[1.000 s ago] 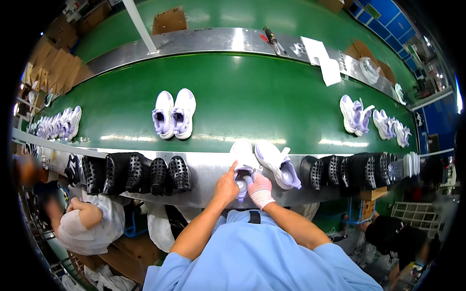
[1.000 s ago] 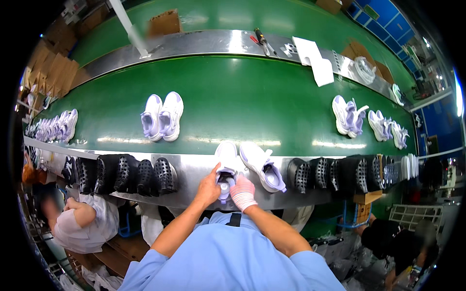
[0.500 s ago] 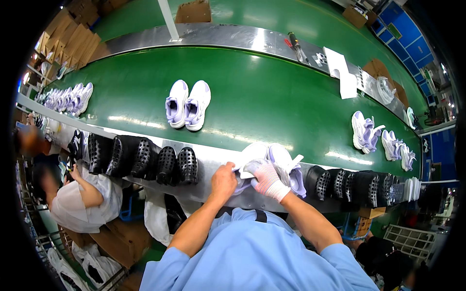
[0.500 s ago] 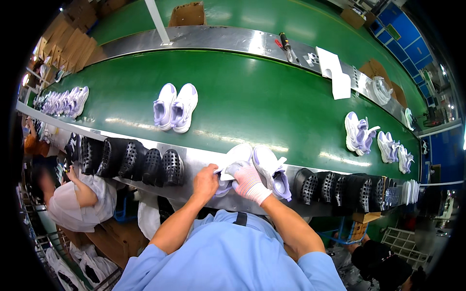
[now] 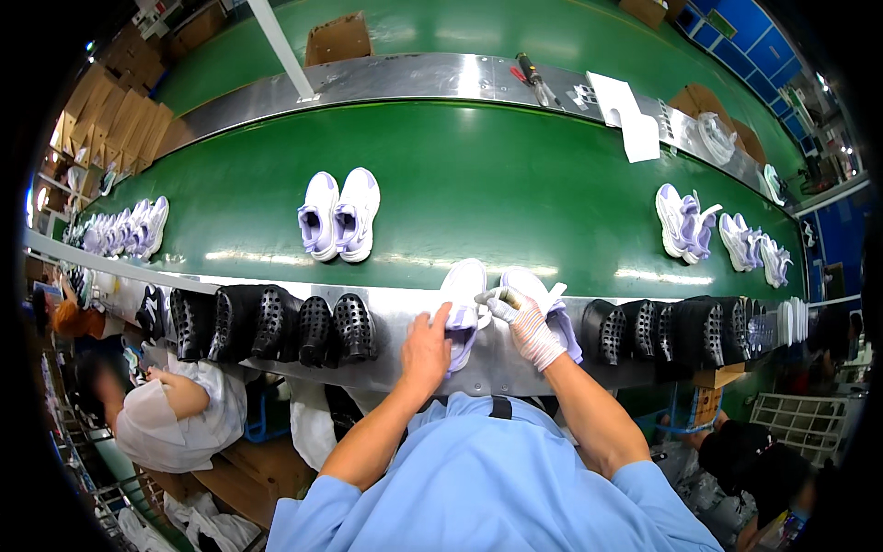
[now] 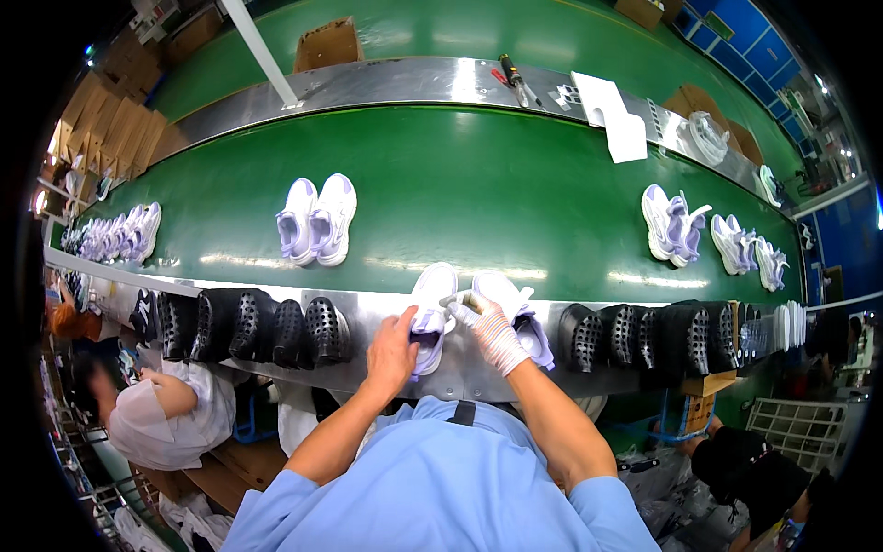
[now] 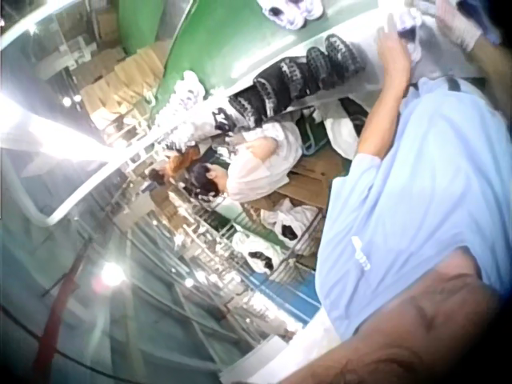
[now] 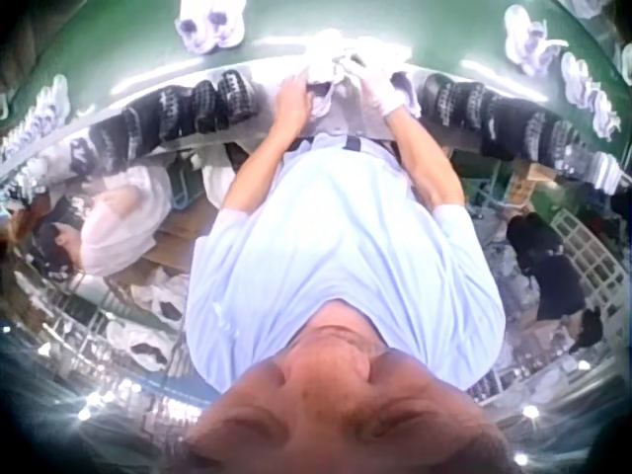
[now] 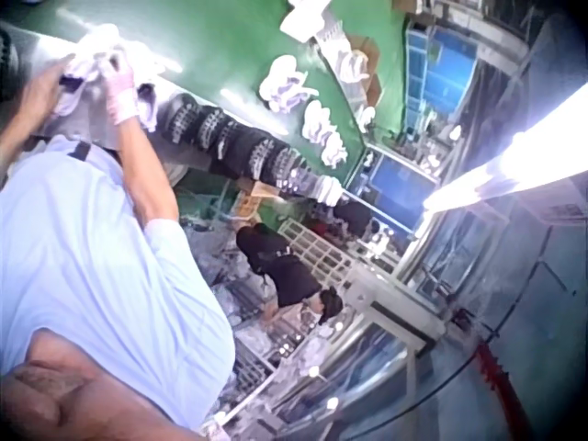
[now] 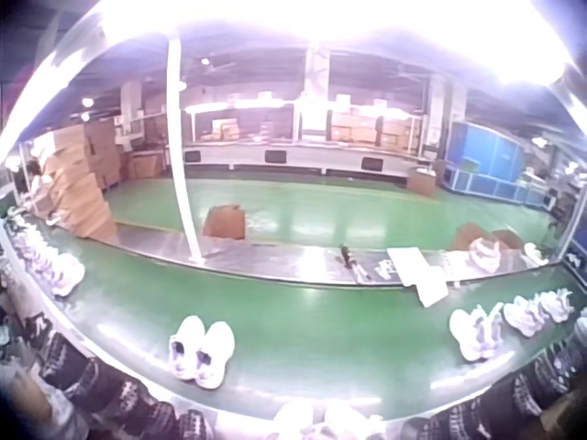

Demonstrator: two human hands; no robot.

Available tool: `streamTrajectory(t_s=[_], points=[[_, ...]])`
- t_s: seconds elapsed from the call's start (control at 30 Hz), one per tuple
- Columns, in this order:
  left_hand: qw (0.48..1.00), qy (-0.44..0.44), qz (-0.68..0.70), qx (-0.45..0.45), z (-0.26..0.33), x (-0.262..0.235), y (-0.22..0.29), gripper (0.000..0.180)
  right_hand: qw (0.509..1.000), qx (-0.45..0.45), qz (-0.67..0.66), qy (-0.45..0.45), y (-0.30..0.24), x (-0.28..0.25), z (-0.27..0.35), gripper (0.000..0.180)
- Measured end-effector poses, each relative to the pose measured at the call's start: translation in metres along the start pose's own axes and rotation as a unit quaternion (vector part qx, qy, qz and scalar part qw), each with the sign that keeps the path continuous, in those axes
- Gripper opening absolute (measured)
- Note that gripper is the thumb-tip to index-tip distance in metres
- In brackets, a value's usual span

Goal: The person inserts black plastic shoe forms into white sneakers on a factory assembly line.

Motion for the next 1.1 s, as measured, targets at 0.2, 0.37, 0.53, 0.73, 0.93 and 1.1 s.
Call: streamTrajectory(t_s=[0.2, 0.37, 0.53, 0.73, 0.93, 1.1], points=[[0.950, -0.012, -0.122, 0.286, -0.007, 0.004, 0.062, 0.021, 0.999, 0.027, 0.022, 0.009, 0.023, -0.018, -0.001, 0.031], [0.870, -0.074, -0.189, 0.449, 0.026, 0.019, 0.067, 0.013, 0.990, 0.038, 0.120, 0.061, 0.020, -0.022, 0.011, 0.035], [0.859, -0.114, -0.209, 0.453, 0.034, 0.026, 0.076, 0.014, 0.984, 0.040, 0.172, 0.030, 0.013, -0.019, 0.015, 0.036], [0.869, -0.113, -0.178, 0.447, 0.056, 0.034, 0.076, 0.013, 0.976, 0.080, 0.205, 0.004, 0.019, -0.011, 0.014, 0.035], [0.955, -0.139, -0.034, 0.259, 0.049, 0.009, 0.052, 0.051, 0.888, -0.123, 0.426, -0.120, -0.019, -0.001, 0.017, 0.029], [0.913, -0.265, 0.094, -0.294, 0.090, 0.068, -0.064, 0.069, 0.908, 0.013, 0.384, -0.167, -0.031, 0.018, 0.023, 0.020]])
Point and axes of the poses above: each hand's wrist, its own z-axis away from the middle knuckle, its own x-axis out of the palm, y = z × x, the point moved 10 cm from there along -z, towards the middle knuckle, and after that the axes turned 2 degrees about z, right-handed, at the moved point
